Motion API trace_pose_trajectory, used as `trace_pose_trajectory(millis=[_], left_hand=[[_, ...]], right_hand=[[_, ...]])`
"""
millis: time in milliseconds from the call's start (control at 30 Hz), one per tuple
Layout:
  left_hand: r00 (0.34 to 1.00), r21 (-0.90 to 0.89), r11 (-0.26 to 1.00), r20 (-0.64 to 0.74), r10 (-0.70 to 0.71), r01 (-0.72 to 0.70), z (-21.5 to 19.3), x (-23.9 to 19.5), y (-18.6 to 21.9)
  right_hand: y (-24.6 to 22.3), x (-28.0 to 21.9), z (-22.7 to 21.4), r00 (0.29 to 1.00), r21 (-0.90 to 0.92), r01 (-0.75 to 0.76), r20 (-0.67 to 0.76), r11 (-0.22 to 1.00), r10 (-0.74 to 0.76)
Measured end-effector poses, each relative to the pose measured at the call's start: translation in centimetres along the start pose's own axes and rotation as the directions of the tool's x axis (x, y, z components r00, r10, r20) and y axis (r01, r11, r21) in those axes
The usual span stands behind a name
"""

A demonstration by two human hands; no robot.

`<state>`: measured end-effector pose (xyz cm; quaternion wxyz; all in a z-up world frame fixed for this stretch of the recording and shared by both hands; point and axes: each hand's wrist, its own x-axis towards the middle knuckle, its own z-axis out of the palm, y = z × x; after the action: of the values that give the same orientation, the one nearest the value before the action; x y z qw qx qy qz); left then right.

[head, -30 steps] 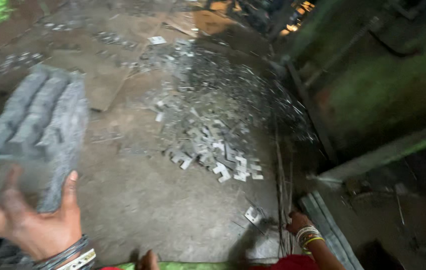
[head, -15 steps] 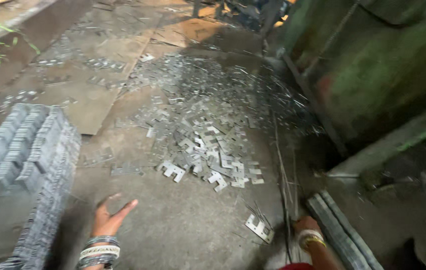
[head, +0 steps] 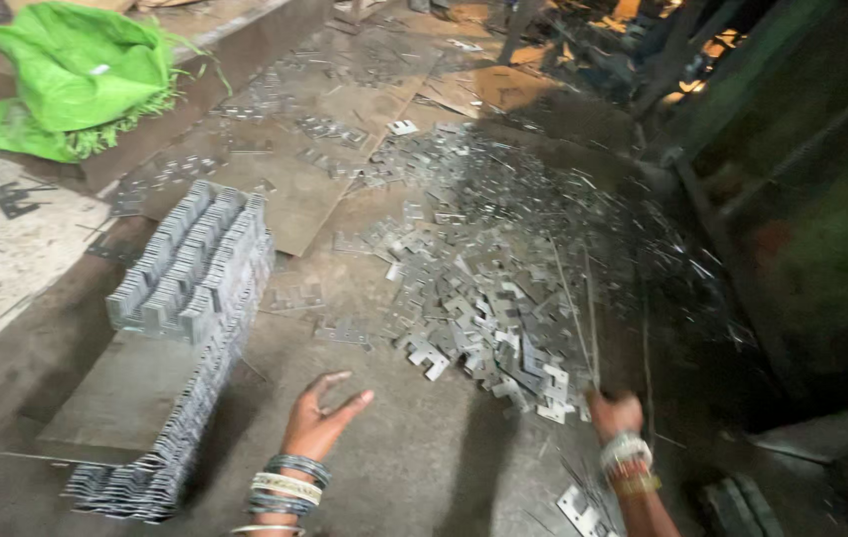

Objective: The person sorts and stacks small metal plates by picking them from a pile on the floor and placing them onto a growing stack.

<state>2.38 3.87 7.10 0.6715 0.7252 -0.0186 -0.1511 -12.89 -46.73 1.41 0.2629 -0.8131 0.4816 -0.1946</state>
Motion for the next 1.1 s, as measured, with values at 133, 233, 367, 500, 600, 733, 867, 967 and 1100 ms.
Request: trace_pose_trajectory(millis=[133,233,367,500,600,733,867,967,1100], left_hand=[[0.995,-0.097,0.992,0.043,0.086,-0.081,-0.1,0.3,-0.4],[0.997,-0.042,0.996,0.031,0.075,-0.074,0.0,0.4,-0.2],[0.996,-0.026,0.997,0.041,0.076,-0.075,0.5,0.9,0.2],[0.985,-0.074,0.985,0.067,0.159,-0.154,1.1,0.6,0.3],[0.992,-0.015,0.995,0.075,0.104,-0.103,1.2,0.2,0.7],[0.991,-0.027,0.995,0.091,0.094,-0.092,0.7,-0.8,1.4],[0.990,-0.059,0.992,0.078,0.115,-0.111,0.6,-1.5,1.9],[0.991,-0.068,0.993,0.089,0.101,-0.095,0.6,-1.7,2.5],[0.986,-0.063,0.990,0.098,0.134,-0.128,0.6,-2.1,3.3]], right_hand=[[-10.3,5.5,8.9,0.928,0.300,0.260,0.186,0.918,-0.323],[-14.3,4.6,14.0,0.916,0.125,0.186,0.336,0.974,-0.218],[-13.9,0.2,18.1,0.924,0.052,0.218,0.311,0.975,-0.223],[-8.2,-6.2,15.6,0.803,0.174,0.506,0.264,0.845,-0.535],[-4.1,-11.2,12.7,0.885,0.069,0.177,0.426,0.982,-0.189],[0.1,-16.7,7.0,0.865,0.163,0.126,0.465,0.979,-0.189],[2.5,-19.8,2.7,0.826,0.171,-0.216,0.557,0.961,0.086],[2.8,-19.8,0.5,0.875,0.437,-0.149,0.476,0.887,-0.088],[-3.5,-17.4,3.3,0.932,0.380,-0.127,0.362,0.916,-0.021]])
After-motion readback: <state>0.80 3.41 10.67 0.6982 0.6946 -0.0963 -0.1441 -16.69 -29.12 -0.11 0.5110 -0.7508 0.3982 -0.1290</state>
